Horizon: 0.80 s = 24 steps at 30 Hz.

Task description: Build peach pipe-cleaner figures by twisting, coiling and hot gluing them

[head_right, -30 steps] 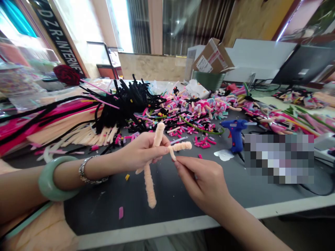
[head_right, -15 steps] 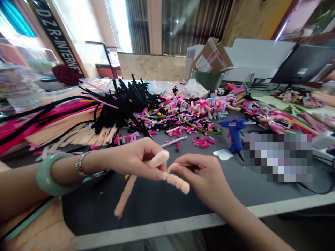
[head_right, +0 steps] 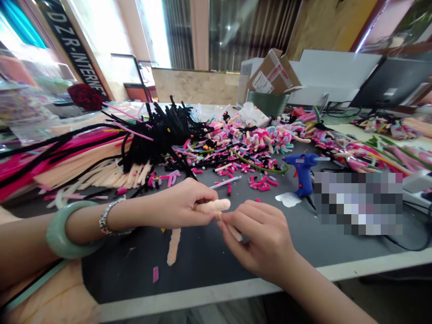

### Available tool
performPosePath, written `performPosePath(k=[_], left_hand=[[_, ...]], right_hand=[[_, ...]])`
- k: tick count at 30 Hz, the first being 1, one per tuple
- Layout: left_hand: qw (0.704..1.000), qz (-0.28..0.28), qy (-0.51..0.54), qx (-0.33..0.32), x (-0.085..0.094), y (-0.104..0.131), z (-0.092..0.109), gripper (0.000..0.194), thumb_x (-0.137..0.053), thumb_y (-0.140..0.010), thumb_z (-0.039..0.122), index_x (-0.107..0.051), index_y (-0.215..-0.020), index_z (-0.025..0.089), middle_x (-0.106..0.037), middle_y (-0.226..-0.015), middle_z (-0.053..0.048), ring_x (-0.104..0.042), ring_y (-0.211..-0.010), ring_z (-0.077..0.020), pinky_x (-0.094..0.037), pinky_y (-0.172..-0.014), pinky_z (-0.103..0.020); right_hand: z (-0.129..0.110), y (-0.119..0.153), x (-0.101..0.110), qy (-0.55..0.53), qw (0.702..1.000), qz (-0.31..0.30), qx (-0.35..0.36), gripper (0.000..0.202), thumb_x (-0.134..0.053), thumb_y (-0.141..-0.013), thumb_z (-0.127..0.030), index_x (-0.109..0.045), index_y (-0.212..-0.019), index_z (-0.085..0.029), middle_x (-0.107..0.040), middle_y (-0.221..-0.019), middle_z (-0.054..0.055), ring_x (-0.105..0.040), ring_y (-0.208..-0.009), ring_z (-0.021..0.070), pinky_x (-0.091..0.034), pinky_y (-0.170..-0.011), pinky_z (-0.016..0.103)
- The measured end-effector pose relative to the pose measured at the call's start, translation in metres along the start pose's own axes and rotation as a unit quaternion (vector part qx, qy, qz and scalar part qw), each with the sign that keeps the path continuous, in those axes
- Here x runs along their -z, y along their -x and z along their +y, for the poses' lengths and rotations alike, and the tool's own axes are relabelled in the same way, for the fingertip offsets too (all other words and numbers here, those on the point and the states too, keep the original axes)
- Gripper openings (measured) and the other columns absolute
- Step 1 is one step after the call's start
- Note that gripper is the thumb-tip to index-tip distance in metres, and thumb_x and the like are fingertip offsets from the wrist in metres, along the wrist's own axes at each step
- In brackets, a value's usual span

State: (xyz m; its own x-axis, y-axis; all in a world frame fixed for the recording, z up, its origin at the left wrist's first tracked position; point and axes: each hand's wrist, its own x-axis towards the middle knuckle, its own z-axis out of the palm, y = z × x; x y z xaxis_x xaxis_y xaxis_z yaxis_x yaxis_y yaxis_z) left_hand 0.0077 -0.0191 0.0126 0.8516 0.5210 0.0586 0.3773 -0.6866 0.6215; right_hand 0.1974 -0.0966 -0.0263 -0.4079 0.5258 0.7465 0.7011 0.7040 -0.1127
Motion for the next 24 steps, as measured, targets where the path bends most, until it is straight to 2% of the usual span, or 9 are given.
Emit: performPosePath(k=[5, 7, 10, 15, 19, 21, 24], left_hand=[[0.998, 0.051, -0.005, 0.024, -0.002, 0.0, -0.003, 0.029, -0.053, -0.077, 0.027, -0.036, -0.057, 0.016, -0.034, -0.054, 0.006, -0.033, -0.052, -0.0065, -0.021, -0.048, -0.022], [0.997, 0.062, 0.032, 0.041, -0.002, -0.001, -0.006, 0.026, -0.053, -0.08, 0.029, -0.042, -0.061, 0.015, -0.038, -0.055, 0.006, -0.036, -0.054, -0.007, -0.023, -0.049, -0.022], [0.985, 0.064, 0.141, 0.076, -0.004, -0.003, -0.009, 0.024, -0.051, -0.083, 0.033, -0.052, -0.069, 0.015, -0.043, -0.053, 0.005, -0.039, -0.051, -0.0074, -0.028, -0.049, -0.022], [0.945, 0.066, 0.307, 0.087, -0.009, -0.006, -0.007, 0.018, -0.055, -0.082, 0.028, -0.055, -0.072, 0.013, -0.045, -0.05, 0.006, -0.041, -0.047, -0.0056, -0.032, -0.049, -0.02], [0.881, 0.079, 0.455, 0.102, -0.013, -0.006, -0.003, 0.013, -0.058, -0.079, 0.021, -0.053, -0.07, 0.012, -0.043, -0.05, 0.007, -0.038, -0.045, -0.0032, -0.03, -0.047, -0.017], [0.855, 0.082, 0.504, 0.097, -0.014, -0.006, -0.002, 0.012, -0.06, -0.076, 0.02, -0.053, -0.07, 0.011, -0.043, -0.05, 0.007, -0.038, -0.045, -0.0029, -0.029, -0.046, -0.016], [0.842, 0.059, 0.532, 0.062, -0.013, -0.005, -0.003, 0.011, -0.063, -0.074, 0.019, -0.057, -0.071, 0.01, -0.046, -0.051, 0.005, -0.041, -0.044, -0.0031, -0.03, -0.044, -0.016]], right_hand=[[0.002, 0.003, -0.001, 0.055, 0.997, 0.004, 0.052, 0.021, -0.061, -0.078, -0.008, -0.062, -0.096, -0.018, -0.069, -0.072, 0.003, -0.062, -0.063, 0.0142, -0.048, -0.062, 0.028], [0.003, 0.003, -0.002, 0.071, 0.996, 0.018, 0.057, 0.026, -0.062, -0.077, -0.008, -0.061, -0.101, -0.017, -0.071, -0.076, 0.004, -0.063, -0.065, 0.0145, -0.049, -0.064, 0.028], [0.002, 0.003, -0.003, 0.102, 0.992, 0.043, 0.052, 0.029, -0.063, -0.077, -0.007, -0.06, -0.104, -0.018, -0.069, -0.068, 0.001, -0.063, -0.061, 0.0134, -0.048, -0.062, 0.026], [0.001, 0.003, -0.003, 0.139, 0.987, 0.056, 0.053, 0.031, -0.066, -0.076, -0.007, -0.06, -0.104, -0.019, -0.066, -0.062, -0.002, -0.059, -0.053, 0.011, -0.047, -0.06, 0.025], [0.002, 0.004, -0.004, 0.148, 0.986, 0.047, 0.061, 0.03, -0.067, -0.077, -0.007, -0.06, -0.104, -0.018, -0.068, -0.066, -0.001, -0.061, -0.055, 0.0122, -0.047, -0.062, 0.026], [0.002, 0.004, -0.004, 0.132, 0.989, 0.049, 0.05, 0.028, -0.065, -0.078, -0.007, -0.061, -0.103, -0.019, -0.068, -0.066, -0.001, -0.063, -0.057, 0.0122, -0.048, -0.061, 0.025], [0.002, 0.002, -0.004, 0.068, 0.996, 0.063, 0.009, 0.02, -0.064, -0.079, -0.008, -0.065, -0.095, -0.021, -0.07, -0.068, -0.001, -0.063, -0.057, 0.0112, -0.048, -0.058, 0.023]])
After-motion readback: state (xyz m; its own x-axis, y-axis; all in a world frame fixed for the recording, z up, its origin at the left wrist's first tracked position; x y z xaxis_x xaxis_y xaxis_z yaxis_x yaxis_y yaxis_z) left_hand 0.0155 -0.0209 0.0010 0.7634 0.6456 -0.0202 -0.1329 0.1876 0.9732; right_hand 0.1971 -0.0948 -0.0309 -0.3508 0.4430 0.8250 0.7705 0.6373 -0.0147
